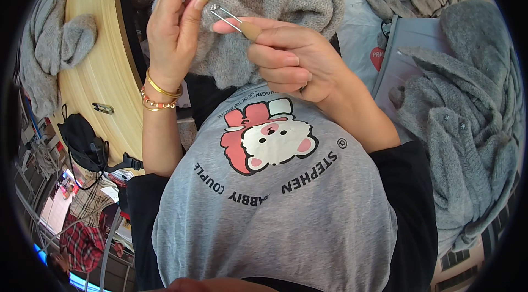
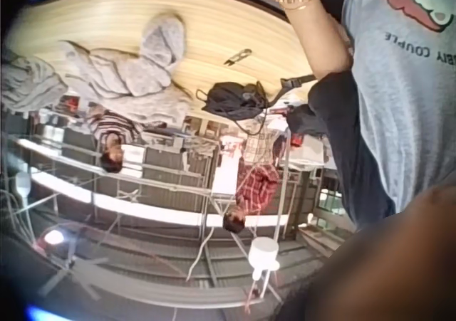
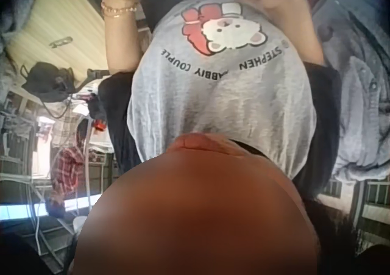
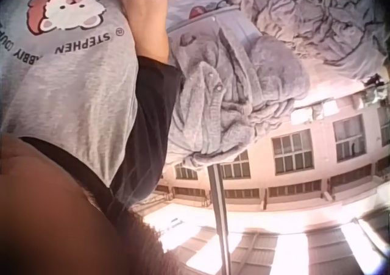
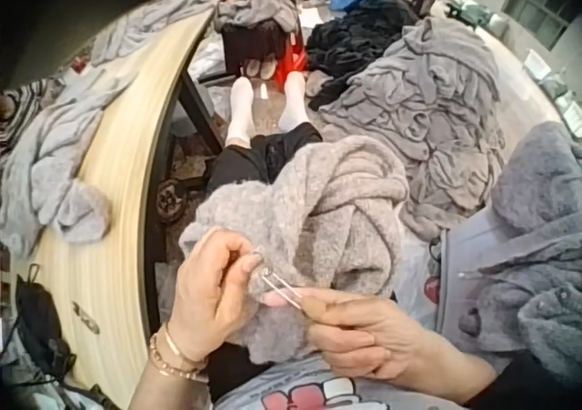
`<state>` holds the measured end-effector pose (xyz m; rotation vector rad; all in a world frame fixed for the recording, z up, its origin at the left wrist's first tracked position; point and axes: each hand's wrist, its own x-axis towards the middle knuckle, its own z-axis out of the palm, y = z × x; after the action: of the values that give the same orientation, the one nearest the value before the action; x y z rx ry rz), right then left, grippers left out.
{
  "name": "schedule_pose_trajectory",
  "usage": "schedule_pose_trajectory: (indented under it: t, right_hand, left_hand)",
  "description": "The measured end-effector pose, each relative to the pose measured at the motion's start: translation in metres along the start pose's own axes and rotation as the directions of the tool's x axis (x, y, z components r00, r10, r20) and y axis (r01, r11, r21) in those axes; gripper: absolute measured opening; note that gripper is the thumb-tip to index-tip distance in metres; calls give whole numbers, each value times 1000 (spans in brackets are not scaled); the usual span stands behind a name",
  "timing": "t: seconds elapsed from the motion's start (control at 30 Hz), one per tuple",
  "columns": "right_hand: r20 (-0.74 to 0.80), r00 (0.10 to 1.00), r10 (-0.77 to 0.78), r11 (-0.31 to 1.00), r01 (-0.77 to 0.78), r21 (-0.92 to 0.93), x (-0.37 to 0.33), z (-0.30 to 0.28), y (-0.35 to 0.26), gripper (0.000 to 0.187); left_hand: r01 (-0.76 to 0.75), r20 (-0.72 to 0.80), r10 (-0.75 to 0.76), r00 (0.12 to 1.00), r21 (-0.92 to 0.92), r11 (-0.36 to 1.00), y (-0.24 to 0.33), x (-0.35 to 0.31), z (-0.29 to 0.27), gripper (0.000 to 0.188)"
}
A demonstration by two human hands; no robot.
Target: Removing metal pins or clips from a grey garment using a hook tool.
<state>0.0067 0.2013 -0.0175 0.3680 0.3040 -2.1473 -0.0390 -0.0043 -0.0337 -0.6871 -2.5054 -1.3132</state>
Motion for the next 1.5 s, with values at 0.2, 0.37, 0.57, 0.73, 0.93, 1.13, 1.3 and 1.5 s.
schedule_pose_trajectory:
  t: [0.2, 0.37, 0.57, 0.73, 0.93, 1.13, 1.3, 1.5]
  right_hand:
    - [-182, 972, -148, 849, 31, -527, 0, 9, -5, 36]
    - [-209, 967, -143, 852, 13, -524, -4, 9, -8, 35]
    - [-211, 972, -103, 885, -8, -465, -5, 7, -7, 35]
    - [-175, 902, -395, 516, 60, -854, -3, 4, 13, 32]
    - [-100, 906, -411, 433, 97, -896, -2, 11, 17, 32]
    - [-223, 956, -189, 808, 23, -589, -5, 13, 9, 36]
    - [-205, 966, -157, 841, 22, -540, -5, 12, 9, 36]
    - [-239, 943, -231, 745, 13, -667, -5, 15, 14, 35]
  left_hand:
    - [235, 174, -214, 961, -109, 966, -1, -4, -14, 17]
    - [100, 208, -104, 973, 32, 995, 4, -5, -19, 18]
    - [67, 274, -68, 959, 14, 998, -1, -1, -21, 16]
    - [71, 351, -57, 935, -29, 997, -5, 4, -31, 14]
    - [368, 395, -208, 895, -389, 844, -15, -1, -28, 16]
    - [112, 319, -92, 943, -44, 993, -4, 5, -22, 17]
    - [-79, 228, 62, 972, 68, 995, 5, 5, -13, 14]
    - [113, 203, -88, 975, -117, 987, 5, 3, -3, 14]
